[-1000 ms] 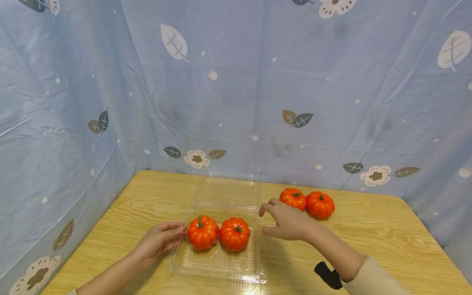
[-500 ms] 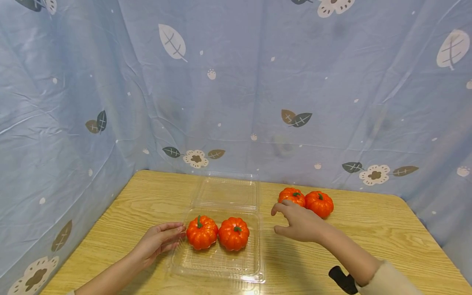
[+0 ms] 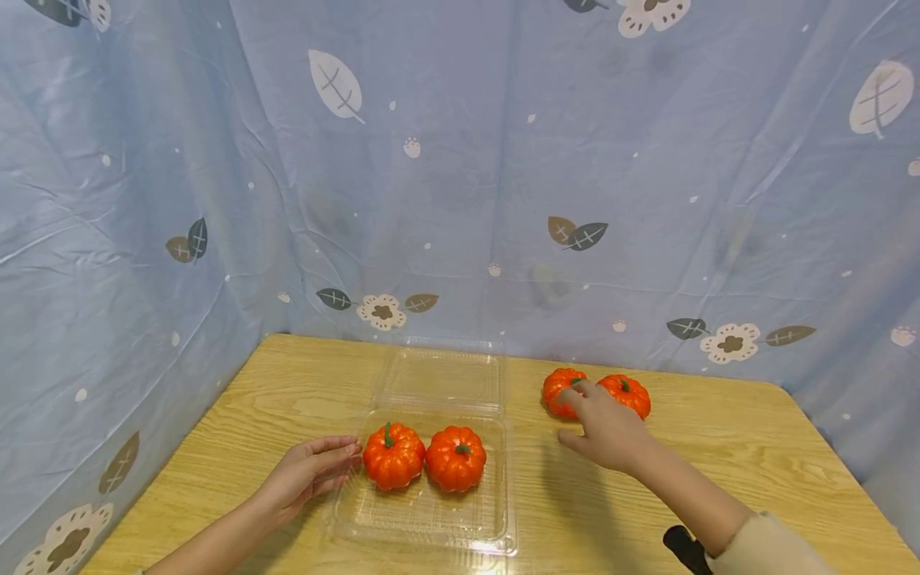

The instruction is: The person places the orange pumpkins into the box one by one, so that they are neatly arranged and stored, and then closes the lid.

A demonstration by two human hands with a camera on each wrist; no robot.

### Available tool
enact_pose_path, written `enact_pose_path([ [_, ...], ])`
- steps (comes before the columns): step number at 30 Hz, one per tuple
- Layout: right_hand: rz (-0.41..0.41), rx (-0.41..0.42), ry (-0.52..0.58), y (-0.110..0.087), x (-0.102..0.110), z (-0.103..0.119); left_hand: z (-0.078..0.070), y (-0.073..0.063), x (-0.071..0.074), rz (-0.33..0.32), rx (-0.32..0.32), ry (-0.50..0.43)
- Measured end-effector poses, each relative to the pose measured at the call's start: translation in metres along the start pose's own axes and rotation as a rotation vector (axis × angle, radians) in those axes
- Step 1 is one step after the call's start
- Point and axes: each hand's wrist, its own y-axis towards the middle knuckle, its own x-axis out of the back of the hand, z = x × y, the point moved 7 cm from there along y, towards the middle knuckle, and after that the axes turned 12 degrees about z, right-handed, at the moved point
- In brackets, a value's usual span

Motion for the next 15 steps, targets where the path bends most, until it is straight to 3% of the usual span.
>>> enact_pose_path([
  [5, -0.057, -0.023, -0.018, 0.004, 0.002, -0.019, 0.000, 0.000, -0.001, 0.003, -0.003, 0.006],
  [15, -0.052, -0.049, 0.000, 0.013, 0.004, -0.032, 0.001, 0.001, 0.000, -0.003, -0.004, 0.007],
])
